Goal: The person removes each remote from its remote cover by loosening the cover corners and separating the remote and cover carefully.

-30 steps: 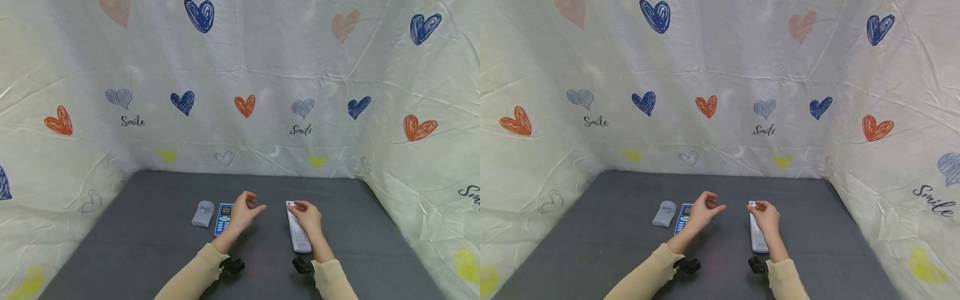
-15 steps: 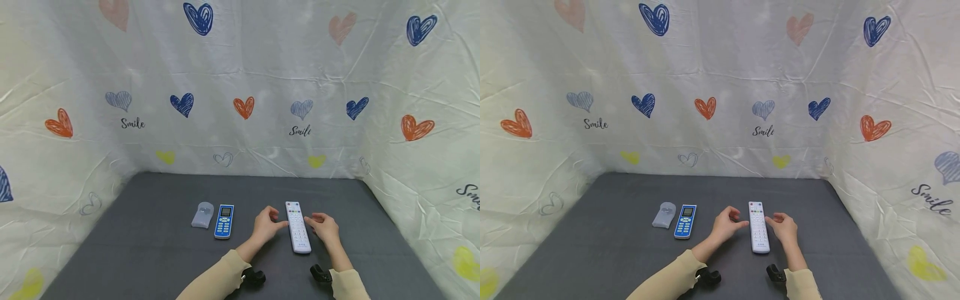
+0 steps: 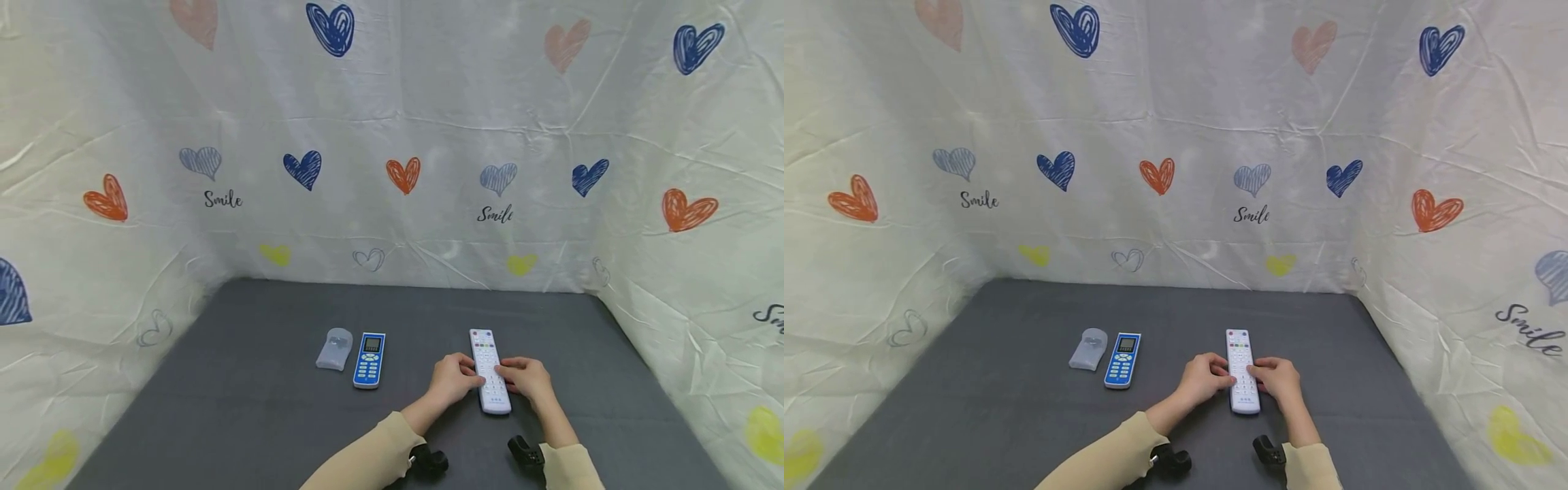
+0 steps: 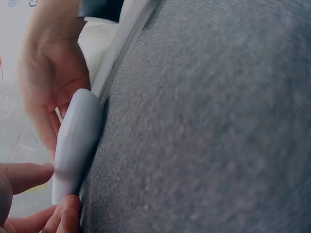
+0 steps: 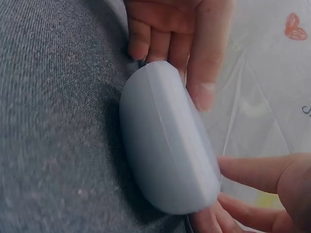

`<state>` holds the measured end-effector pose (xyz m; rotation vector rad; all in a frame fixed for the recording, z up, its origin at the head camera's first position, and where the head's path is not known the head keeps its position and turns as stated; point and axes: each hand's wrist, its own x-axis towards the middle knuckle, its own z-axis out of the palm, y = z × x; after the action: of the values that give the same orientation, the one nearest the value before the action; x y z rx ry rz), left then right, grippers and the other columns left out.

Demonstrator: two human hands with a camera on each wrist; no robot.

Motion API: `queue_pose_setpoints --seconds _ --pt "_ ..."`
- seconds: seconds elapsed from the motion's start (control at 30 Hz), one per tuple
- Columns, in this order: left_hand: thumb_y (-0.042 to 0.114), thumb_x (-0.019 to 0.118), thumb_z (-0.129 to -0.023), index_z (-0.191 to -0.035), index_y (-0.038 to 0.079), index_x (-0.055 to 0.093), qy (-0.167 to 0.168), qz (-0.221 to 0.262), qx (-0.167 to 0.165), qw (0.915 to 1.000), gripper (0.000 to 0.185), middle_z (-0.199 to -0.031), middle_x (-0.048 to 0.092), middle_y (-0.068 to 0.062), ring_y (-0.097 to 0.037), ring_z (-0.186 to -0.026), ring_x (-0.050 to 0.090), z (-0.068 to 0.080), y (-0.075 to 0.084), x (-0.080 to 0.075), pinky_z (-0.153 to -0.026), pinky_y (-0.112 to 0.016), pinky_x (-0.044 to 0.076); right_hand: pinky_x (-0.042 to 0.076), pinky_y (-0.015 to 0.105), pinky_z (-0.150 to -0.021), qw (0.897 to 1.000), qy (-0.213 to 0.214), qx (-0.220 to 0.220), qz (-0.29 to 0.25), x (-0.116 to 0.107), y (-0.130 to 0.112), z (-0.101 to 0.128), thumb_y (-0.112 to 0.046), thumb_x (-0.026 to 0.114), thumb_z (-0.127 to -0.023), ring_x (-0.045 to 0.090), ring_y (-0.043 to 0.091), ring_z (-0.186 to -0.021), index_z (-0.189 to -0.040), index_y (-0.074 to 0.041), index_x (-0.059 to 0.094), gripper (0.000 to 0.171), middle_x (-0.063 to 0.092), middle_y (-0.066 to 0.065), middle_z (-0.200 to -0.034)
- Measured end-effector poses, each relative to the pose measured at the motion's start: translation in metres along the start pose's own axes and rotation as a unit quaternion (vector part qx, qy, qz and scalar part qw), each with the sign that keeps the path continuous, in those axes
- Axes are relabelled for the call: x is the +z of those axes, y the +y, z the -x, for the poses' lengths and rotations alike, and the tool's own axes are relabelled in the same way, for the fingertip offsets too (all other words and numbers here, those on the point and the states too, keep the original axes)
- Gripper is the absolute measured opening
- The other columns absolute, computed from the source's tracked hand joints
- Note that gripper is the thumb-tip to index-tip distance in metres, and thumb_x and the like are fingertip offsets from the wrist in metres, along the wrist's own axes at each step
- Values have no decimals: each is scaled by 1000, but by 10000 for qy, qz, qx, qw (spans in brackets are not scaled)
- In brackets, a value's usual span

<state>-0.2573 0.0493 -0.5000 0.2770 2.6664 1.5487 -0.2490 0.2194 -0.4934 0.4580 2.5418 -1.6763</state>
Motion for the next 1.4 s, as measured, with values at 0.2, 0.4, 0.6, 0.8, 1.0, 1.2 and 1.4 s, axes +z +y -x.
queue_pose_setpoints --seconds 0.2,0.4,0.6,0.8,1.0,1.2,1.4 --pt "14 80 -73 -95 3 66 -29 43 -14 10000 28 -72 67 -1 -4 -60 55 1 1 1 -51 -19 43 57 32 -71 10000 -42 0 64 0 0 -1 -14 67 -86 65 16 -83 -113 8 63 35 65 24 -109" --pt "14 80 -73 -95 3 66 -68 58 -42 10000 28 -72 67 0 -4 -60 54 1 1 0 -51 -19 43 57 32 -70 9999 -96 45 76 0 -1 -2 -13 67 -86 65 15 -82 -113 9 63 35 65 23 -107" --pt "13 81 -72 -94 4 65 -60 88 -95 9999 28 -71 65 0 -5 -59 54 2 3 0 -51 -20 42 57 32 -70 9998 -155 115 71 0 -2 -3 -13 66 -87 65 16 -83 -114 8 63 35 65 23 -108" --pt "9 80 -72 -95 3 64 -145 483 -268 9984 28 -70 65 0 -7 -57 58 2 4 0 -49 -20 47 57 33 -71 9997 -219 113 -2 -2 -4 -2 -12 65 -87 65 17 -85 -115 8 61 35 65 23 -109" --pt "3 79 -72 -97 3 64 -140 1009 -407 9940 30 -70 64 0 -11 -53 61 0 4 0 -45 -23 49 57 34 -71 9993 -282 12 -265 -3 -6 0 -11 65 -86 64 14 -81 -116 9 60 37 65 22 -107" --pt "-3 79 -69 -98 5 64 97 1211 -247 9923 33 -69 65 0 -11 -49 59 -3 7 -4 -44 -25 50 57 34 -71 9980 -279 -131 -553 -5 -10 0 -11 66 -87 64 13 -79 -122 8 56 41 64 23 -111" --pt "-4 80 -67 -100 5 67 226 1256 -293 9914 36 -72 68 -3 -12 -50 60 -4 11 -9 -45 -26 51 57 37 -73 9966 -352 -242 -708 -5 -13 0 -11 68 -85 65 13 -81 -124 7 54 45 64 21 -110"
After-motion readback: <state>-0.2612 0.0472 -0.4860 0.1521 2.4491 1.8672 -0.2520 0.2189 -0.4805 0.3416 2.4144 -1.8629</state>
